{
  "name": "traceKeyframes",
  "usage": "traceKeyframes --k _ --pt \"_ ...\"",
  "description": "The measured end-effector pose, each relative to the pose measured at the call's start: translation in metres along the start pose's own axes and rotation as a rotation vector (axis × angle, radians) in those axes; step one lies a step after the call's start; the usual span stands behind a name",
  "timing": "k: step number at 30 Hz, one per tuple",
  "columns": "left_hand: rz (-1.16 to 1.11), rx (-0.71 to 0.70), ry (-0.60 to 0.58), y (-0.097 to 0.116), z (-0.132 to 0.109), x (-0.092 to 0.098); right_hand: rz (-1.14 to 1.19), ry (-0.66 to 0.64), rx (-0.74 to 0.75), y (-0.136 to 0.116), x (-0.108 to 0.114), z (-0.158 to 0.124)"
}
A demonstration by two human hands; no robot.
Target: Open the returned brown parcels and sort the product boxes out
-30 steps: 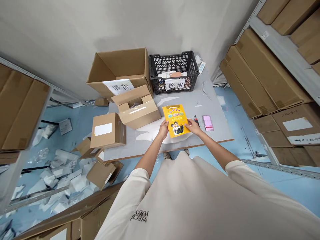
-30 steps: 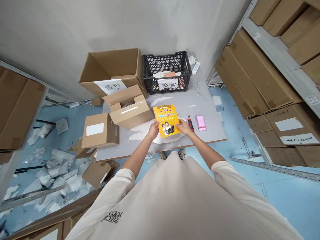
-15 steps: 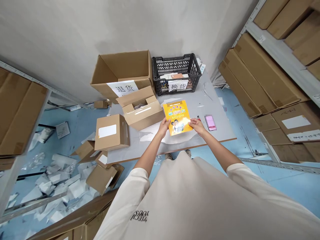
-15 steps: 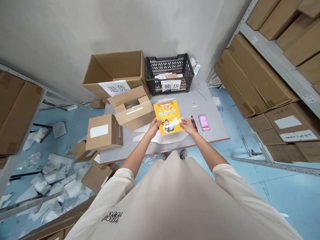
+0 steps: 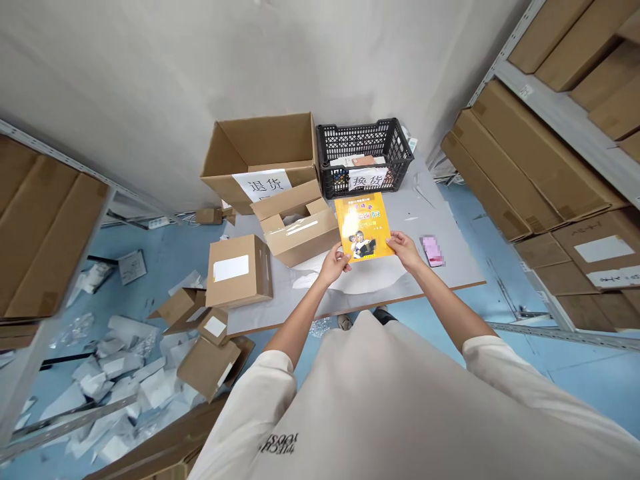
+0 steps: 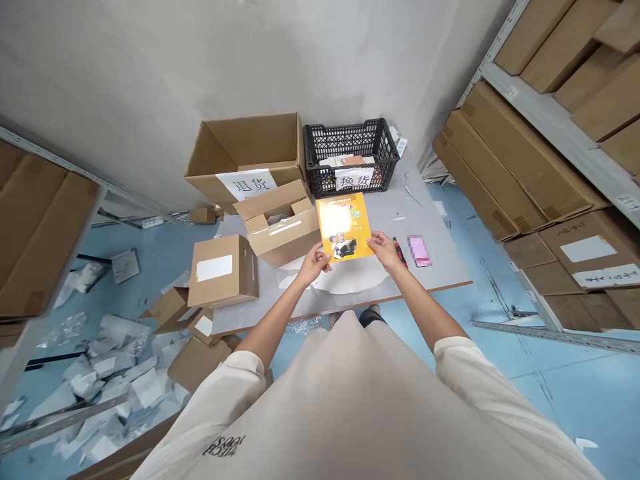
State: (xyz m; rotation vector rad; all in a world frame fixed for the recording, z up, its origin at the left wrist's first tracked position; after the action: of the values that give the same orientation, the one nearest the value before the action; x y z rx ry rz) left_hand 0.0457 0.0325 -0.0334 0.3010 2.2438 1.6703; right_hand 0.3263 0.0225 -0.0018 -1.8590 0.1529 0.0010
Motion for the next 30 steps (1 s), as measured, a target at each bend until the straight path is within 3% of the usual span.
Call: traceKeyframes --k 4,9,14,20,30 --pt "0.001 -0.089 0.101 0.022 0.009 0.017 -0.123 -0.053 0.059 -0.023 -0.012 0.016" --pt "-0.004 -0.069 0.194 0.035 0.024 0.032 -0.222 -0.22 0.015 -0.036 -0.018 0.033" --pt "-0.059 -0.034 0.195 0.047 0.055 0.028 -0.128 -0.163 0.007 -0.039 -0.009 0.059" --pt "-0.135 0.059 0.214 0.074 0.118 0.016 -0.07 -0.044 0.003 -0.049 0.011 0.116" --pt "-0.309 0.162 0.412 0.103 0.246 0.005 0.006 0.022 -0.055 -0.071 0.04 0.247"
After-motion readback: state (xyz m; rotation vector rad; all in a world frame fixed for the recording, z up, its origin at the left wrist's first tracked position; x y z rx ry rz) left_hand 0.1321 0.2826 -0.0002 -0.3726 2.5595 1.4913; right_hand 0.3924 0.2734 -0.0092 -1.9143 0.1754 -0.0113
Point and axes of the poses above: each hand's wrist, its own z-axis towards the middle knuckle, its own x-axis out of the back of the hand, y = z × x, the point moved 4 cm from there along z, towards the middle knuckle, and after that the axes turned 5 degrees about -y, right-handed, at the moved point
